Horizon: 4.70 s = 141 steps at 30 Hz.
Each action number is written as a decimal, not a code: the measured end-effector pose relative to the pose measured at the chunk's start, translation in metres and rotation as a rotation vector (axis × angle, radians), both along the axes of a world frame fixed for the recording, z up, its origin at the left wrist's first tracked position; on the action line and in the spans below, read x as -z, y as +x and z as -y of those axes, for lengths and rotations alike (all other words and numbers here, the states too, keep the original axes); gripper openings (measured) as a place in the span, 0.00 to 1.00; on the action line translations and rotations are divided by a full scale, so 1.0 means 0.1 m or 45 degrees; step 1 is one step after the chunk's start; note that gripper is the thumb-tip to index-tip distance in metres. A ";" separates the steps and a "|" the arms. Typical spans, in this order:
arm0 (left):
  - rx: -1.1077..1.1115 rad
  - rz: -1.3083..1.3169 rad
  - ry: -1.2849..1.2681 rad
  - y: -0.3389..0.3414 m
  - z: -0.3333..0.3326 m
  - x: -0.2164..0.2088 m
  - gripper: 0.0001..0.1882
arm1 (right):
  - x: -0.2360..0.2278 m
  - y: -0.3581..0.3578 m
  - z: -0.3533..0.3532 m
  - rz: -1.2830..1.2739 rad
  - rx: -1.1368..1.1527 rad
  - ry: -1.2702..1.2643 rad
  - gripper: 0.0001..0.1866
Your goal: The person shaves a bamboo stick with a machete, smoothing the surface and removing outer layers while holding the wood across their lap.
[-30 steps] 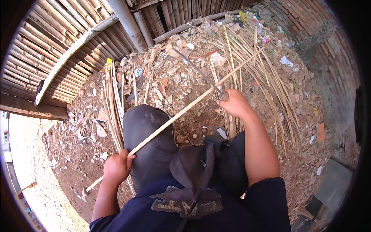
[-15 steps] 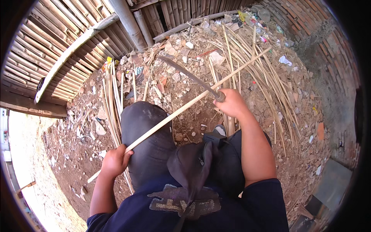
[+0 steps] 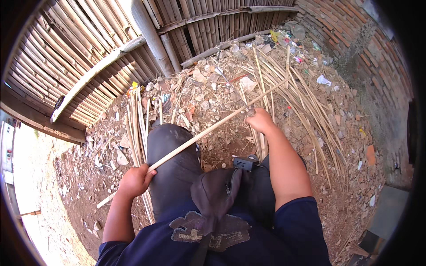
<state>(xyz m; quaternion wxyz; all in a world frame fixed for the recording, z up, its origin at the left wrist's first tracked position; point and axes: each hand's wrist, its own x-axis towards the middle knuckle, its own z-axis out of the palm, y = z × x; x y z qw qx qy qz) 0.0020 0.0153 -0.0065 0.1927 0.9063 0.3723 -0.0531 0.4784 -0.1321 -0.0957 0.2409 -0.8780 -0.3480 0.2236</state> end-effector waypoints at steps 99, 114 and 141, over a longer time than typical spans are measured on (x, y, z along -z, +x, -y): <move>-0.014 0.106 -0.102 -0.21 0.10 0.13 0.22 | -0.69 0.05 0.14 -0.311 0.107 -0.069 0.29; -0.015 0.208 -0.119 -0.23 0.08 0.19 0.23 | -0.65 -0.23 0.03 -0.051 -0.165 0.001 0.29; -0.007 0.180 -0.151 -0.30 0.10 0.12 0.24 | -0.89 -0.40 0.13 0.164 -0.141 0.041 0.17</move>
